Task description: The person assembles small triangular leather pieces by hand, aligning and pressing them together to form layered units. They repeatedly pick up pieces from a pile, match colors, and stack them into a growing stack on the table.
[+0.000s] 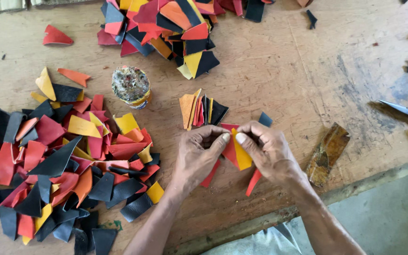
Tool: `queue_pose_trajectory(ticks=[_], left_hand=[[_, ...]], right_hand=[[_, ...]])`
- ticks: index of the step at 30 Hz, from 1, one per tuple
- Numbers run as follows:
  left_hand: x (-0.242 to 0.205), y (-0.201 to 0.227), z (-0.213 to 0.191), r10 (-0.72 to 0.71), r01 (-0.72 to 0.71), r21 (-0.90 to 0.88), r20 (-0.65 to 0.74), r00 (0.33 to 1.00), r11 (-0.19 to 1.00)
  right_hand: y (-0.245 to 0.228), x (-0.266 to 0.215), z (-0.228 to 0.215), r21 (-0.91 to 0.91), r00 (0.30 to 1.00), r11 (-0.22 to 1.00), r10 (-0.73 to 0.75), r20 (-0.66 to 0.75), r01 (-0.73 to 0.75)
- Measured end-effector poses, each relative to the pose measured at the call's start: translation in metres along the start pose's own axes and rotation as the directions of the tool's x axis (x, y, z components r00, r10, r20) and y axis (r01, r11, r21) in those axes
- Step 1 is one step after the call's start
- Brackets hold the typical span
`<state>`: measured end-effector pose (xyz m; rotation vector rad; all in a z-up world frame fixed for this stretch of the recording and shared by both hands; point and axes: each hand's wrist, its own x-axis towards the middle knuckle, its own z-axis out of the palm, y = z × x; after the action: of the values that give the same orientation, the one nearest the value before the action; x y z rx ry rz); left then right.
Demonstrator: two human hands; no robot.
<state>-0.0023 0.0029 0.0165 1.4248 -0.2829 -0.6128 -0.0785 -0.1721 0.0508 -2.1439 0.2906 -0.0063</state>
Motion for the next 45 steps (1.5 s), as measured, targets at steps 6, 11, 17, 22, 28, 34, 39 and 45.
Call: queue_pose_trajectory(ticks=[6,11,17,22,28,34,39,45], left_hand=[[-0.004,0.004,0.005,-0.007,0.014,0.156,-0.047,0.999,0.988],[-0.010,0.011,0.006,0.275,-0.270,0.193,0.001,0.961,0.943],[-0.001,0.001,0.002,0.034,-0.026,-0.201,0.034,0.999,0.979],[0.001,-0.008,0.001,-0.028,0.040,-0.213,0.058,0.998,0.976],[-0.003,-0.008,0.003,0.204,-0.201,0.061,-0.036,0.978,0.978],[0.000,0.003,-0.002,0.084,-0.063,-0.266,0.067,0.994,0.962],[-0.006,-0.001,0.008,0.190,-0.185,-0.097,0.043,0.981,0.978],[-0.005,-0.017,0.006,0.109,-0.111,-0.042,-0.027,0.994,0.993]], right_hand=[[-0.006,-0.006,0.010,-0.041,0.992,0.993,-0.109,-0.056,0.107],[0.000,-0.004,0.011,0.018,0.986,1.000,0.027,-0.165,-0.024],[0.018,-0.005,-0.006,0.493,0.977,0.847,0.127,0.171,-0.197],[0.017,-0.012,0.002,0.193,0.985,0.966,0.164,0.052,-0.171],[0.007,-0.015,0.023,-0.063,0.990,0.996,-0.078,-0.114,0.071],[-0.008,-0.004,-0.002,0.446,0.977,0.870,0.199,0.072,-0.210],[-0.015,-0.016,0.006,0.235,0.963,0.935,0.271,0.003,-0.264],[-0.022,-0.024,0.016,0.335,0.990,0.932,0.118,0.080,-0.138]])
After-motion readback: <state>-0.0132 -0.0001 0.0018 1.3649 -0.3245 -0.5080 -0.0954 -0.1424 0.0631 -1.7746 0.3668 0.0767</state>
